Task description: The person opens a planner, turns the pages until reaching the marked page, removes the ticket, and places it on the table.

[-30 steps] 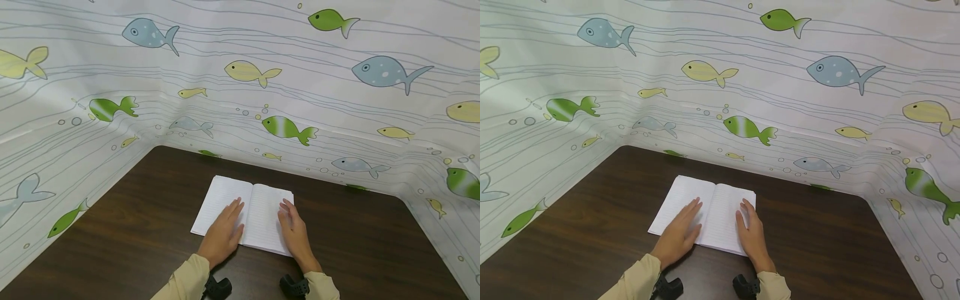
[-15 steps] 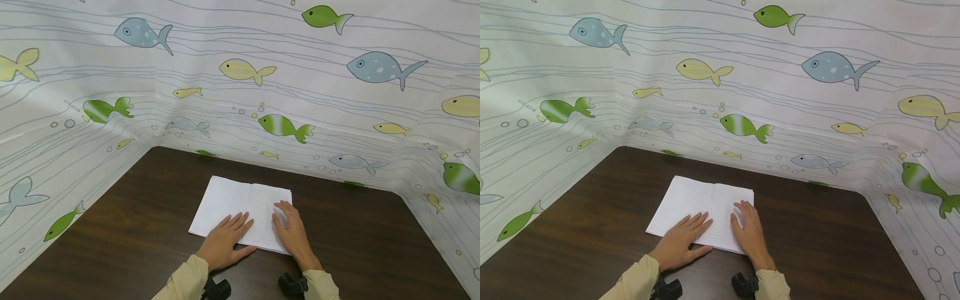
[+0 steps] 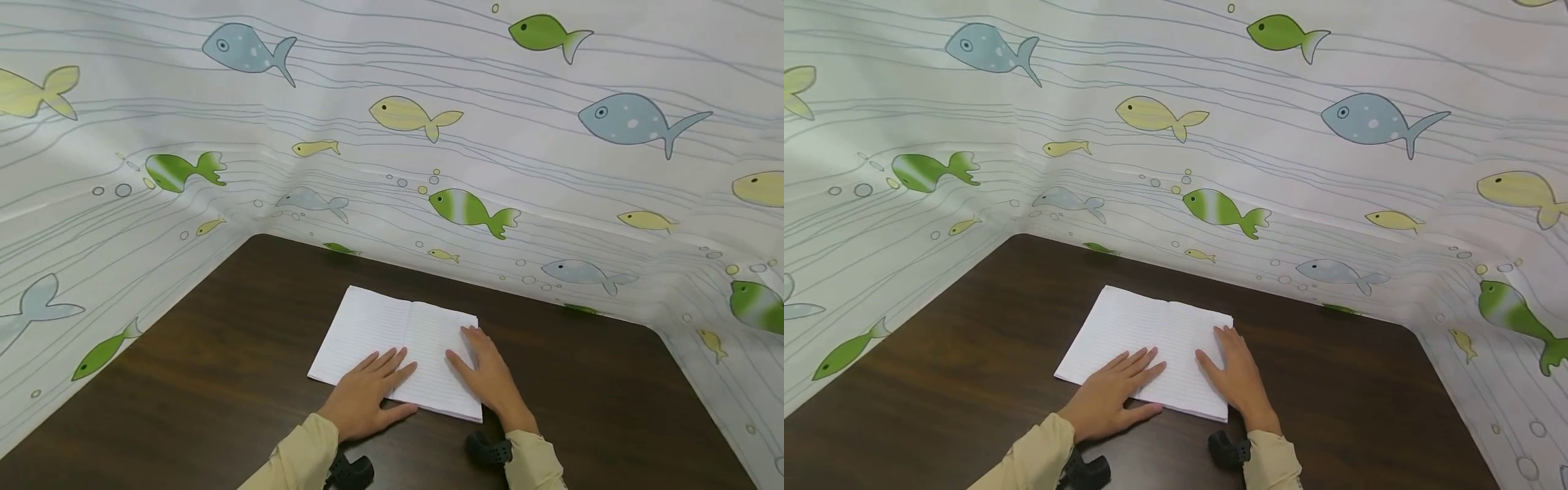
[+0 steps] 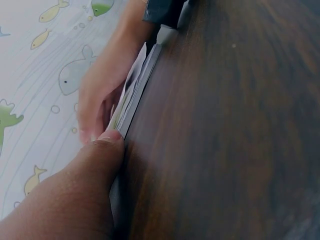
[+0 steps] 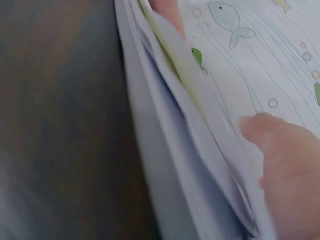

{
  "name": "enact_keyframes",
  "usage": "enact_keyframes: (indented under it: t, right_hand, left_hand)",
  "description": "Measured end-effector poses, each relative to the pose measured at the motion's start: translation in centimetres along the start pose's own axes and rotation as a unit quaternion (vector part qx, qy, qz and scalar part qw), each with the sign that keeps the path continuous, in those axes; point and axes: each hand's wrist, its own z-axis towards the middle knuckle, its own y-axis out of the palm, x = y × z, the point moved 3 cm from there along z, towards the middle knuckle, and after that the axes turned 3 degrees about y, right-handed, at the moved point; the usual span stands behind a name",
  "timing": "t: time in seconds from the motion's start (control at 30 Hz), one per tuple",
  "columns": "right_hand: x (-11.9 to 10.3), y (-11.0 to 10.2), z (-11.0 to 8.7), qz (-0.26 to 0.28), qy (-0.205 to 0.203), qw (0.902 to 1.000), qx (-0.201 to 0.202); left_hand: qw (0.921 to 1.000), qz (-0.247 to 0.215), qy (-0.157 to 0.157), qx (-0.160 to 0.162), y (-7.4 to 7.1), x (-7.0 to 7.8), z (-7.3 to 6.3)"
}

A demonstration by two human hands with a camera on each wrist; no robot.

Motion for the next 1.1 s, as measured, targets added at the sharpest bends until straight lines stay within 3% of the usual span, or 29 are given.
enact_keyframes:
  t: [0.2,0.5,0.83,0.97,1.1]
  right_hand:
    - [0.4,-0.2,0.3,-0.033,0.029,0.9982,-0.041]
    - [0.1,0.2,0.5,-0.071,0.002,0.9964,-0.047]
    - [-1.7,0.9,0.1,-0.019,-0.024,0.9967,-0.075]
    - [-2.4,1.2,-0.1,-0.006,-0.046,0.9960,-0.076]
    - [-3.0,1.5,-0.4,0.020,-0.078,0.9939,-0.075]
  left_hand:
    - [1.0000,-0.001,0.004,-0.001,-0.1,0.1,0.0]
    - [1.0000,0.002,0.001,-0.001,-0.1,0.0,0.1]
    - [0.9998,0.007,-0.009,0.015,0.3,-0.4,0.4]
    - [0.9988,-0.016,-0.015,0.044,0.5,-0.5,0.4]
    - [0.9967,-0.058,-0.030,0.050,0.5,-0.5,0.4]
